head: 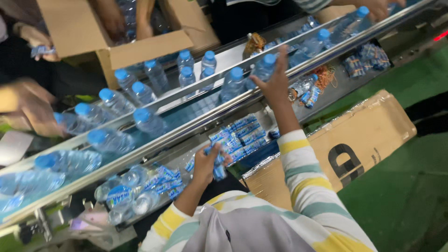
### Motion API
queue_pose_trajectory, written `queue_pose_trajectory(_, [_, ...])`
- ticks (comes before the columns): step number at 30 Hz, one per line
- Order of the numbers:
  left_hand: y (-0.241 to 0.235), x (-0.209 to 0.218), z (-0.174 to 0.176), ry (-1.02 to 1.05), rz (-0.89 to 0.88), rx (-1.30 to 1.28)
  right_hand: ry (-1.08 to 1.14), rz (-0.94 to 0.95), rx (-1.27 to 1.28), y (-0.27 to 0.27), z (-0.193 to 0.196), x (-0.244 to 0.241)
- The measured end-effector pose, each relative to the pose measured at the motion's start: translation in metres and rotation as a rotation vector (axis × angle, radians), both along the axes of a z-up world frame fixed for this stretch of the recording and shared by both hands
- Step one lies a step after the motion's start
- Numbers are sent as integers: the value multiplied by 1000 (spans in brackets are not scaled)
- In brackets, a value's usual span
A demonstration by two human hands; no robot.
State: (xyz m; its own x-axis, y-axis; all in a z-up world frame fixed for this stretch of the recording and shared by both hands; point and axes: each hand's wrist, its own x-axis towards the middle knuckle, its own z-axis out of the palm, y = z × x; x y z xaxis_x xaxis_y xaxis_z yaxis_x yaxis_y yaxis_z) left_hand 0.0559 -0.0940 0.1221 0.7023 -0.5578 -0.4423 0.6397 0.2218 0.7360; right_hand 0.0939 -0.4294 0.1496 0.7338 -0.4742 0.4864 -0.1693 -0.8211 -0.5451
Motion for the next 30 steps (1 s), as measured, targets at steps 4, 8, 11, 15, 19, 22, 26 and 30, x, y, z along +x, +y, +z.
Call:
queue_pose_trajectory(4, [-9,-3,55,-130,205,149,-472,144,-19,77,7,-34])
queue_pose_trajectory(8, [-12,9,-29,-236,269,194,25,316,564,159,-34,-74])
queue_pose_trajectory(11, [3,-1,4,-221,255,140,113,472,1083,180,-36,-78])
queue_pose_trajectory(15, [14,2,-52,54,91,-80,-68,457,1499,201,14,-54])
queue_pose_trajectory(19, [25,2,-73,139,119,-92,-268,384,1139,184,-10,12])
queue_pose_trajectory(22, [31,1,-90,207,149,-176,-509,570,566,194,3,77])
queue_pose_trajectory(26, [47,7,-147,141,52,-169,-431,469,-287,181,-5,114])
queue_pose_trajectory(30, [55,14,-150,94,95,-177,-330,562,-437,165,9,104])
